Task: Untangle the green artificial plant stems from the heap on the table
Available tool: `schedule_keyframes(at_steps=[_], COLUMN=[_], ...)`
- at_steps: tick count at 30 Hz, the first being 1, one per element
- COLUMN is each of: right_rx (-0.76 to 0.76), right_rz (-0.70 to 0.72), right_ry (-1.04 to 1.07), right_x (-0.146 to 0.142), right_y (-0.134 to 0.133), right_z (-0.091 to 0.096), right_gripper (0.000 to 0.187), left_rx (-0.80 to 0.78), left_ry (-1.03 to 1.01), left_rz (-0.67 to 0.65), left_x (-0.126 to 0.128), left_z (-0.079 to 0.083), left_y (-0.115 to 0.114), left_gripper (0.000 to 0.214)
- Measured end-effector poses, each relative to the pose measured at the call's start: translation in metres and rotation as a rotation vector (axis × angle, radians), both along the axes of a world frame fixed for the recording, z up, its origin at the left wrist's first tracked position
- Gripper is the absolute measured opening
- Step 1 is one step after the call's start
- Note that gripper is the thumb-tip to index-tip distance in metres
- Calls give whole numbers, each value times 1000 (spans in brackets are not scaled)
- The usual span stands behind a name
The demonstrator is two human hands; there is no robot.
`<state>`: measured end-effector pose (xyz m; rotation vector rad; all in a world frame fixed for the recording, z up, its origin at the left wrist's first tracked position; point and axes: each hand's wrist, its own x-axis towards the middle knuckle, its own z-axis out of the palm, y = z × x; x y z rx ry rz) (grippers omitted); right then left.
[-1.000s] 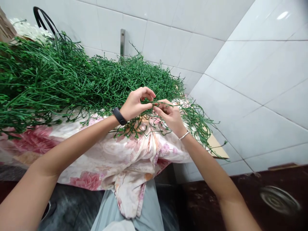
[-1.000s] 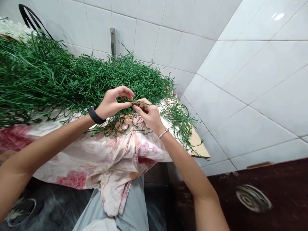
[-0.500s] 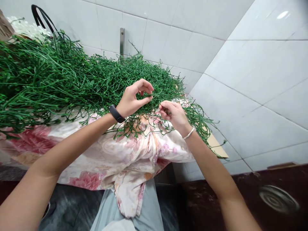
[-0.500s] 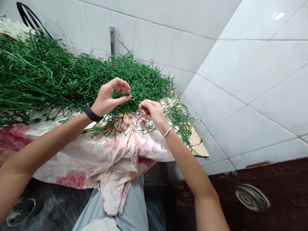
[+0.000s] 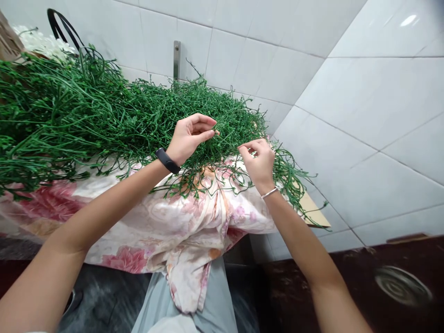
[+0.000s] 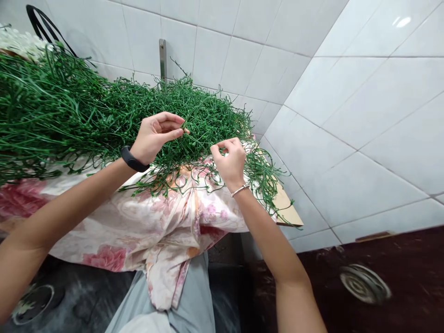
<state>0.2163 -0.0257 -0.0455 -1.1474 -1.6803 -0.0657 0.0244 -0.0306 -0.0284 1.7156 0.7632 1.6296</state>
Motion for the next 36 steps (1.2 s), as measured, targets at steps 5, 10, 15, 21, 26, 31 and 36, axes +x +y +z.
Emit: schedule_keyframes(at_steps=[5, 10, 15, 21, 26, 31, 36], right_rx=[145, 193, 154, 183, 277, 404, 369], right_rz=[81, 304, 326, 315, 284, 211, 289], right_ry=[-34, -174, -240, -262, -332, -416, -423], right_x=[-3, -9, -10, -6, -7, -10, -13], right_y=[-9, -18, -17, -13, -11, -10, -9], right_z=[4, 6, 4, 0, -2, -9, -12], right_gripper=[10, 7, 12, 10, 7, 8, 12], left_rx=[-19, -94, -154, -153, -166, -175, -168], left_ry=[32, -14, -33, -1, 3, 29, 19], left_rz=[-18, -100, -190, -208, -217, -251, -287], left_x=[1, 6, 11, 12, 14, 18, 20], left_z=[0, -2, -6, -6, -4, -5, -7], left_y=[-2, -4, -7, -11, -13, -14, -14], left_gripper=[19, 26, 29, 29, 31, 25, 20])
